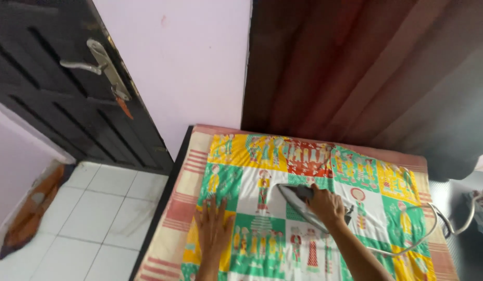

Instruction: The person prepares a patterned garment by smoothing it on a board and spraying it with water before pressing it with an electric iron.

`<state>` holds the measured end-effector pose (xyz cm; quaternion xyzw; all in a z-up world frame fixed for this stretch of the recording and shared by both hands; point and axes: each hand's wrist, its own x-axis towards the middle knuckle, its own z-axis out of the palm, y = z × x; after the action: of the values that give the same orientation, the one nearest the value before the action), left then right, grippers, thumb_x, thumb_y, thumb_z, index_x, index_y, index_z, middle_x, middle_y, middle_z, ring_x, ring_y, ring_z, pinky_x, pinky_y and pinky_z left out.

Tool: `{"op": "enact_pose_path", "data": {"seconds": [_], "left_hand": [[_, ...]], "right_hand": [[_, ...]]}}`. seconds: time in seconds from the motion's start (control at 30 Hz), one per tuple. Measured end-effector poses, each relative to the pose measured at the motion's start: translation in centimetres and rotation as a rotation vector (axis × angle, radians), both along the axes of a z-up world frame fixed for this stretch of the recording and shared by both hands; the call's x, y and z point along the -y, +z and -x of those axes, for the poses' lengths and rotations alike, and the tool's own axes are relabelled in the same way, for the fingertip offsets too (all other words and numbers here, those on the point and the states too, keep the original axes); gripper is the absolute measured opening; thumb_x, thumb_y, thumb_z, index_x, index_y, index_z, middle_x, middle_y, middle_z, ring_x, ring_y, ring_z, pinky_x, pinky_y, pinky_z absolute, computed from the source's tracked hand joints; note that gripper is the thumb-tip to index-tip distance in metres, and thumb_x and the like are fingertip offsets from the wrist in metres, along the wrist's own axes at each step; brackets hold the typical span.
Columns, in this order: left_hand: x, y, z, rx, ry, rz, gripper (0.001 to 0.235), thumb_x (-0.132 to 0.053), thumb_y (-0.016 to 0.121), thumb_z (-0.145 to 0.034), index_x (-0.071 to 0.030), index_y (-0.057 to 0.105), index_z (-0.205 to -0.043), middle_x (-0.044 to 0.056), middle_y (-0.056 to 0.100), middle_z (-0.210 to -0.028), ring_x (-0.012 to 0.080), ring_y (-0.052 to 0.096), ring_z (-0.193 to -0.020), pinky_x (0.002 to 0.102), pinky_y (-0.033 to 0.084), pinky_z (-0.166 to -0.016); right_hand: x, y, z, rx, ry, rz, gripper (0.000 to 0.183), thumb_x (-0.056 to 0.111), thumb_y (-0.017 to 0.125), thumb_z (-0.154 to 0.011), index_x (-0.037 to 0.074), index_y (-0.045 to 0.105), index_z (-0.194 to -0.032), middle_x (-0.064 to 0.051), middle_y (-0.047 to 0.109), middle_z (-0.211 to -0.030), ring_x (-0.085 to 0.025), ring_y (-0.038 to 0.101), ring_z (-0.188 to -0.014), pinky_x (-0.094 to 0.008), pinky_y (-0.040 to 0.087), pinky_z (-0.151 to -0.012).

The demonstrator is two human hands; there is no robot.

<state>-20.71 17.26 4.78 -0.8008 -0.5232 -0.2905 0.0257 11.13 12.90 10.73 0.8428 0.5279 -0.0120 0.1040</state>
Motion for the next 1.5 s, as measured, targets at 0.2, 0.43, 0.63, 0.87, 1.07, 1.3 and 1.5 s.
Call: {"op": "enact_pose_path", "data": {"seconds": [0.2,0.43,0.63,0.87,1.07,1.3,1.5], "left_hand": [[-0.8,0.5,0.2,-0.081,0.063,-0.018,0.058,-0.053,0.044,-0.081,-0.022,0.045,-0.129,0.009,0.036,-0.139,0.0353,0.032,-0.127,0.056,0.020,-0.103],[-0.6,0.9,0.3,-0.079,0.062,0.018,0.059,-0.053,0.044,-0.080,-0.023,0.044,-0.130,0.009,0.036,-0.140,0.0344,0.031,-0.129,0.055,0.021,-0.104],[-0.4,0.9,0.3,-0.093,0.053,0.048,0.058,-0.055,0.044,-0.081,-0.022,0.043,-0.129,0.009,0.033,-0.141,0.0344,0.027,-0.130,0.056,0.018,-0.104],[-0.7,-0.1,0.3,-0.097,0.063,0.055,0.058,-0.055,0.043,-0.080,-0.023,0.044,-0.128,0.009,0.034,-0.140,0.0352,0.026,-0.130,0.056,0.014,-0.106],[-1.2,-1.1,0.3,-0.129,0.046,0.132,0.060,-0.055,0.046,-0.078,-0.025,0.039,-0.130,0.010,0.029,-0.141,0.0366,0.023,-0.130,0.060,0.016,-0.103],[-1.1,-1.5,0.1,-0.085,0.057,0.023,0.058,-0.055,0.042,-0.080,-0.024,0.043,-0.129,0.011,0.031,-0.141,0.0365,0.026,-0.130,0.060,0.017,-0.103],[-1.1,-0.7,0.1,-0.093,0.049,0.090,0.060,-0.054,0.046,-0.079,-0.023,0.042,-0.129,0.012,0.030,-0.141,0.0375,0.024,-0.130,0.059,0.016,-0.103]], "right_hand": [[-4.0,0.9,-0.5,-0.027,-0.209,-0.084,0.027,0.030,0.040,-0.091,0.012,0.060,-0.091,0.000,0.056,-0.055,-0.011,0.049,-0.038,-0.024,0.039,-0.034],[-0.9,2.1,0.6,-0.011,0.137,0.098,0.026,0.041,0.050,-0.085,0.022,0.057,-0.100,0.005,0.069,-0.066,-0.011,0.060,-0.045,-0.024,0.048,-0.040],[-2.8,0.4,-0.6,0.056,-0.049,-0.026,0.024,0.038,0.045,-0.087,0.020,0.056,-0.099,0.001,0.062,-0.056,-0.011,0.055,-0.040,-0.024,0.043,-0.035],[-6.8,2.0,-1.6,0.018,-0.231,-0.169,0.026,0.026,0.041,-0.090,0.010,0.062,-0.086,-0.001,0.058,-0.052,-0.010,0.044,-0.035,-0.024,0.033,-0.032],[-6.1,2.4,-1.8,-0.027,-0.170,-0.103,0.025,0.029,0.043,-0.087,0.014,0.062,-0.088,-0.001,0.062,-0.055,-0.009,0.047,-0.034,-0.022,0.035,-0.031],[-5.6,1.7,-1.2,0.083,-0.073,-0.045,0.029,0.035,0.044,-0.088,0.018,0.059,-0.107,-0.001,0.061,-0.060,-0.009,0.052,-0.037,-0.022,0.040,-0.030],[-7.5,3.4,-0.5,-0.014,-0.237,-0.155,0.023,0.026,0.048,-0.084,0.010,0.063,-0.088,-0.007,0.065,-0.061,-0.017,0.057,-0.042,-0.027,0.043,-0.036]]}}
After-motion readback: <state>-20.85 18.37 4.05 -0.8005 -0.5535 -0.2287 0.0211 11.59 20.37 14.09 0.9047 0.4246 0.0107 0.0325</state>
